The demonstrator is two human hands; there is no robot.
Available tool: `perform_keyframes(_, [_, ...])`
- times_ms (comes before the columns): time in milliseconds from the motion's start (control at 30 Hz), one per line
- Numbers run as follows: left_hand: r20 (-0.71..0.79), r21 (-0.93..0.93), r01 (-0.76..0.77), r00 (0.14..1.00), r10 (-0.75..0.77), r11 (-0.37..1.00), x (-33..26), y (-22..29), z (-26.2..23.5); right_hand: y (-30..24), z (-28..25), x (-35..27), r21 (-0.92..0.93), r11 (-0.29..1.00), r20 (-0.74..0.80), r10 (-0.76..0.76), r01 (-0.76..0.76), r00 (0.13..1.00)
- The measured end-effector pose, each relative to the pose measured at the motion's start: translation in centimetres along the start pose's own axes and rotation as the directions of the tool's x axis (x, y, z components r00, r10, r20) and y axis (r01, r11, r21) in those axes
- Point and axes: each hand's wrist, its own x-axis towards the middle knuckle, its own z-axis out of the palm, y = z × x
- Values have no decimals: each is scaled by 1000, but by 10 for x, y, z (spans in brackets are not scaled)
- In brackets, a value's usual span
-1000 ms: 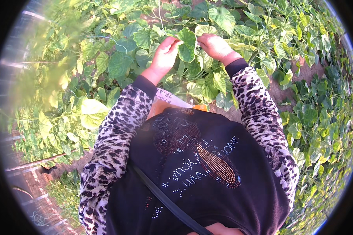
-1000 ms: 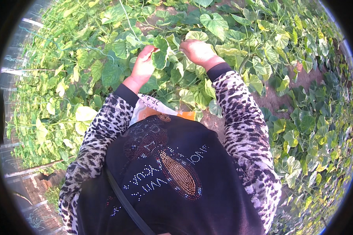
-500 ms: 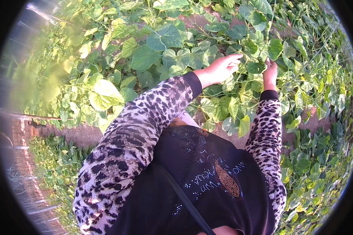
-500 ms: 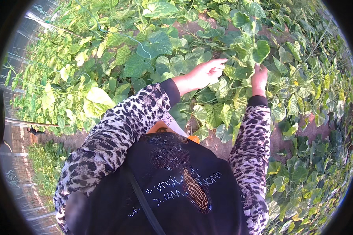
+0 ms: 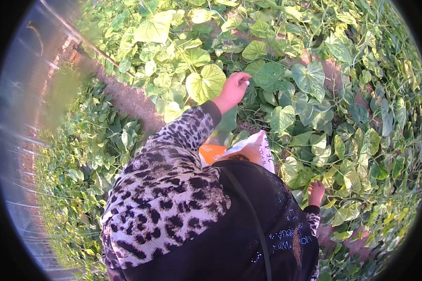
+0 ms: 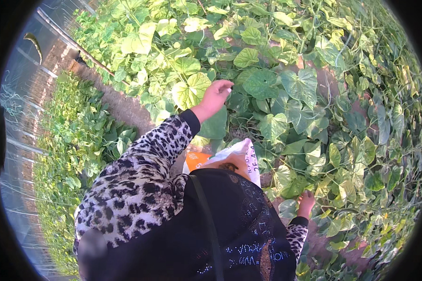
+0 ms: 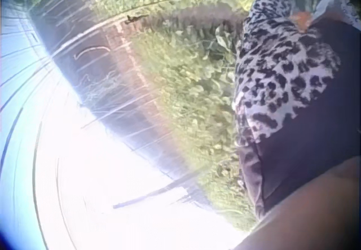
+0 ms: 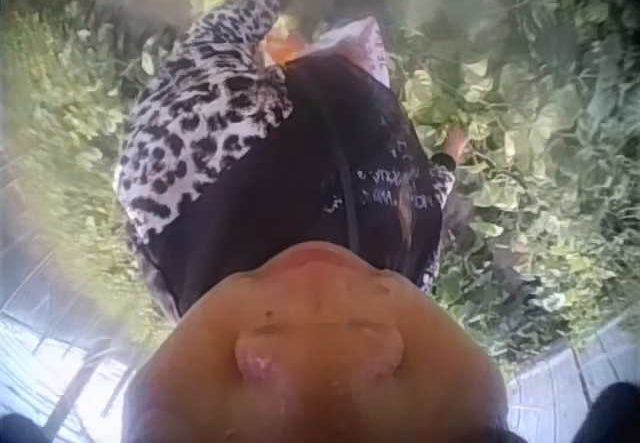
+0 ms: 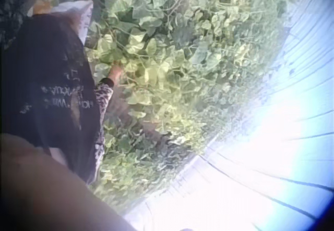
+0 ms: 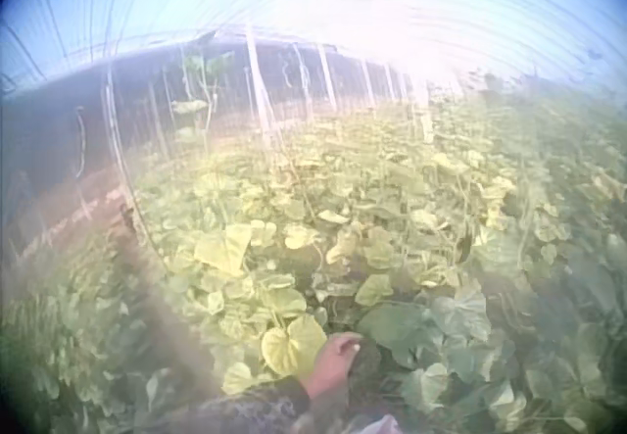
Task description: The person walks through a greenhouse and repeatedly reaches into leafy vines to pick small green vegetables, placing them into a white bag held at the waist. The person continues moving along the rows and handling the plants and produce.
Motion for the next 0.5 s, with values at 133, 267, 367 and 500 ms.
perform_keyframes(133, [-472, -98, 60, 876, -99, 993, 40, -68, -137, -46, 103, -39, -223, 964, 162, -110, 145, 981])
perform_keyframes(267, [-716, -43, 6, 697, -35, 999, 94, -105, -244, -83, 207, -67, -116, 985, 249, -98, 130, 964])
perform_keyframes(367, [-541, -163, -152, 840, 41, 975, 122, -105, -318, -139, 292, -124, -144, 960, 356, -175, 239, 918])
perform_keyframes(500, [45, -153, -240, 967, 249, 959, 135, -53, -364, -184, 404, -179, -43, 943, 485, -268, 329, 832])
